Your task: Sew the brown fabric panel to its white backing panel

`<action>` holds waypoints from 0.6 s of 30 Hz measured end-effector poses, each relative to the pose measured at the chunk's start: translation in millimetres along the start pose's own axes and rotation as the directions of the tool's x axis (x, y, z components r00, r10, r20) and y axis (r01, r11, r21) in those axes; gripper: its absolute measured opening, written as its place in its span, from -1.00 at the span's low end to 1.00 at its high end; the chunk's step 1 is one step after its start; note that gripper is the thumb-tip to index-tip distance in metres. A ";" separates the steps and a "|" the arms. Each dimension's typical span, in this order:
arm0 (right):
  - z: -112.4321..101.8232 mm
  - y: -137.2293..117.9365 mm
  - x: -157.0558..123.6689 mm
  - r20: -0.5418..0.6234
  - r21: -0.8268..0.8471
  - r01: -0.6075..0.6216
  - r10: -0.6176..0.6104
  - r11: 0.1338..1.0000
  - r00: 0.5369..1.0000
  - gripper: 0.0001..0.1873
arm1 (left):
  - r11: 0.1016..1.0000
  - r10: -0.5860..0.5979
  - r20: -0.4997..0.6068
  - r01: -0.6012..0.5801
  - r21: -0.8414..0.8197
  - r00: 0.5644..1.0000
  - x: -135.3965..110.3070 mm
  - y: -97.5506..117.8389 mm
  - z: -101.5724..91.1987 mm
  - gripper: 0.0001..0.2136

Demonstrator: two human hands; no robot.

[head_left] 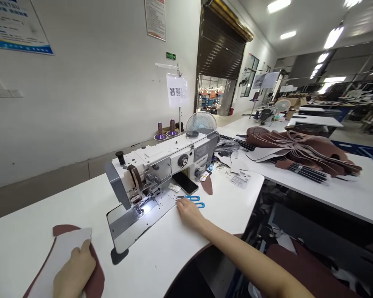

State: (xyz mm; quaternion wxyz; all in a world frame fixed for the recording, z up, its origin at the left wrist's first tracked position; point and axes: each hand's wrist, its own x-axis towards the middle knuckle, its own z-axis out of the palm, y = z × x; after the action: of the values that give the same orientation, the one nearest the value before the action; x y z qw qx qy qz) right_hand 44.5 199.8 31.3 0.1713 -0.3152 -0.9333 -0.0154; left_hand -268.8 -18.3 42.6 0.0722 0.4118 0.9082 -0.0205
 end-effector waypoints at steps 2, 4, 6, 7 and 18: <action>6.1 -17.7 31.9 0.029 0.005 0.043 -0.043 0.999 0.999 -0.70 | 1.000 -0.013 -0.005 0.013 0.023 1.000 -3.1 6.3 -1.5 -0.49; 16.9 -34.3 63.6 0.056 0.008 0.072 -0.072 0.997 0.996 -0.66 | 0.997 -0.037 -0.070 0.041 0.061 0.997 -8.6 10.6 2.4 -0.50; 30.6 -46.5 90.2 0.102 0.005 0.066 -0.066 0.998 0.993 -0.63 | 0.993 -0.045 -0.149 0.060 0.102 0.988 -14.3 13.1 9.3 -0.51; 37.4 -50.3 100.7 0.133 0.001 0.050 -0.050 0.999 0.990 -0.63 | 0.991 -0.042 -0.167 0.062 0.119 0.985 -16.5 13.9 12.7 -0.51; 27.8 -47.6 81.8 0.052 0.014 -0.071 0.070 0.997 0.996 -0.53 | 0.995 -0.088 -0.224 0.098 0.036 0.971 -15.1 12.2 27.4 -0.53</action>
State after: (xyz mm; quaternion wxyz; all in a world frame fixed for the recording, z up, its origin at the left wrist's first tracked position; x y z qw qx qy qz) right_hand -53.1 213.2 35.8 0.1503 -0.3468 -0.9258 0.0062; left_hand -246.7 -24.1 18.0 -0.0405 0.3700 0.9281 0.0012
